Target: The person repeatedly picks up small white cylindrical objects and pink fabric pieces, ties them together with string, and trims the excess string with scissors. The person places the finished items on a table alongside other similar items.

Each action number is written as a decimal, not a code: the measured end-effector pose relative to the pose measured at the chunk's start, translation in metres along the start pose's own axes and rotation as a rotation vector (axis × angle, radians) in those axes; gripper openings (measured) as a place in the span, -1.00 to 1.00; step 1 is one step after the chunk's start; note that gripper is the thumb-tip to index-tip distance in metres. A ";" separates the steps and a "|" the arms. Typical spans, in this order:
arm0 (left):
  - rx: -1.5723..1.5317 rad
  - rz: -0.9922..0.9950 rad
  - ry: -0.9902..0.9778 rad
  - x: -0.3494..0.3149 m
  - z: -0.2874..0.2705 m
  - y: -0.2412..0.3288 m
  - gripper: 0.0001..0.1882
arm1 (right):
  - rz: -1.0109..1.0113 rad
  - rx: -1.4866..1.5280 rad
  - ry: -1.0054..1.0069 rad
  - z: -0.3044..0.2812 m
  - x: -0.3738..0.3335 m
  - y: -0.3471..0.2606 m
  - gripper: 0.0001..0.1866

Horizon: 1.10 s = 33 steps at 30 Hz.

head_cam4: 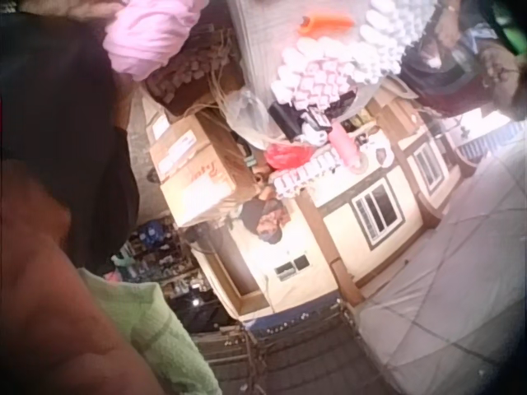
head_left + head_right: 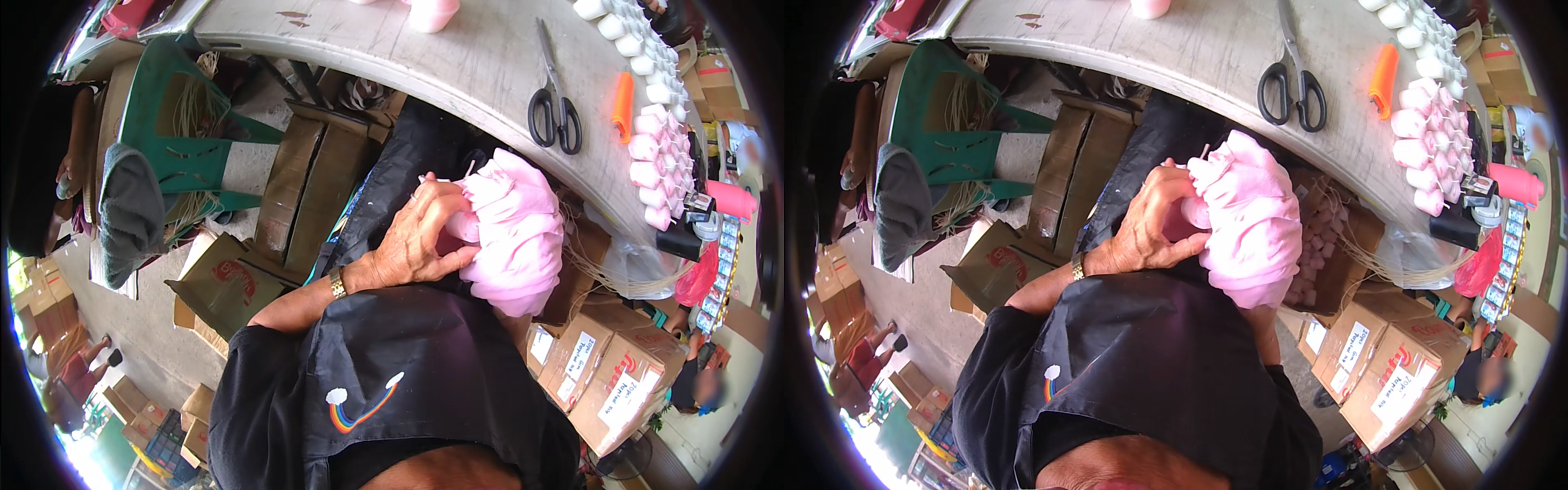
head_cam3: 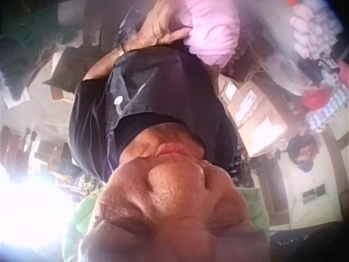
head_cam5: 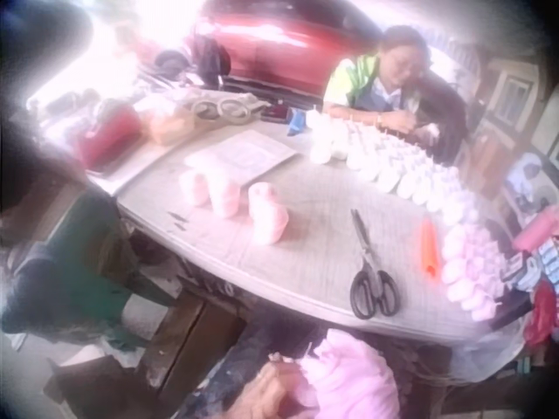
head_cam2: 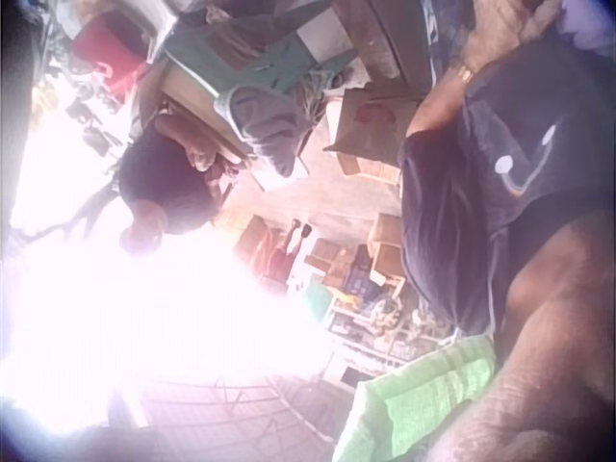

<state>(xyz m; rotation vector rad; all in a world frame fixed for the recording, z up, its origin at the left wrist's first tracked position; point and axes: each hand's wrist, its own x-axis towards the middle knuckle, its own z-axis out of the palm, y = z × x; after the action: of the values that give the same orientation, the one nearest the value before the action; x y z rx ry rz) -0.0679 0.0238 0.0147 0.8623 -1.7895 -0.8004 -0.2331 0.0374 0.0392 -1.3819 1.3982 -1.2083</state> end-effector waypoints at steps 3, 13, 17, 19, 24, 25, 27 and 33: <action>0.017 -0.075 -0.076 0.001 0.004 -0.002 -0.32 | -0.005 -0.003 0.013 0.002 0.001 0.000 -0.64; 0.153 -0.103 -0.066 0.031 -0.037 0.027 -0.49 | -0.011 -0.015 0.014 0.003 0.002 0.002 -0.63; 0.126 -0.157 -0.043 0.039 -0.047 0.043 -0.49 | -0.008 -0.021 -0.009 0.001 0.002 0.002 -0.62; 0.038 -0.172 -0.046 0.043 -0.053 0.045 -0.48 | 0.066 0.013 -0.042 0.001 0.002 0.002 -0.62; -0.945 -0.544 -0.083 0.046 -0.051 0.044 -0.43 | -0.007 -0.053 -0.048 0.003 -0.001 0.002 -0.61; -0.939 -0.600 -0.092 0.046 -0.048 0.045 -0.40 | -0.007 -0.059 -0.052 0.004 -0.002 0.001 -0.61; -0.847 -0.660 -0.156 0.045 -0.044 0.046 -0.31 | -0.008 -0.071 -0.062 0.003 -0.003 0.001 -0.61; -1.111 -0.705 -0.032 0.044 -0.041 0.045 -0.33 | -0.013 -0.112 -0.095 0.000 -0.002 -0.001 -0.60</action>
<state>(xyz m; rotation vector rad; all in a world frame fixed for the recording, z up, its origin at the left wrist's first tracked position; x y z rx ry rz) -0.0519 0.0057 0.0860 0.6629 -0.7501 -1.9848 -0.2325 0.0395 0.0401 -1.5074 1.4098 -1.0723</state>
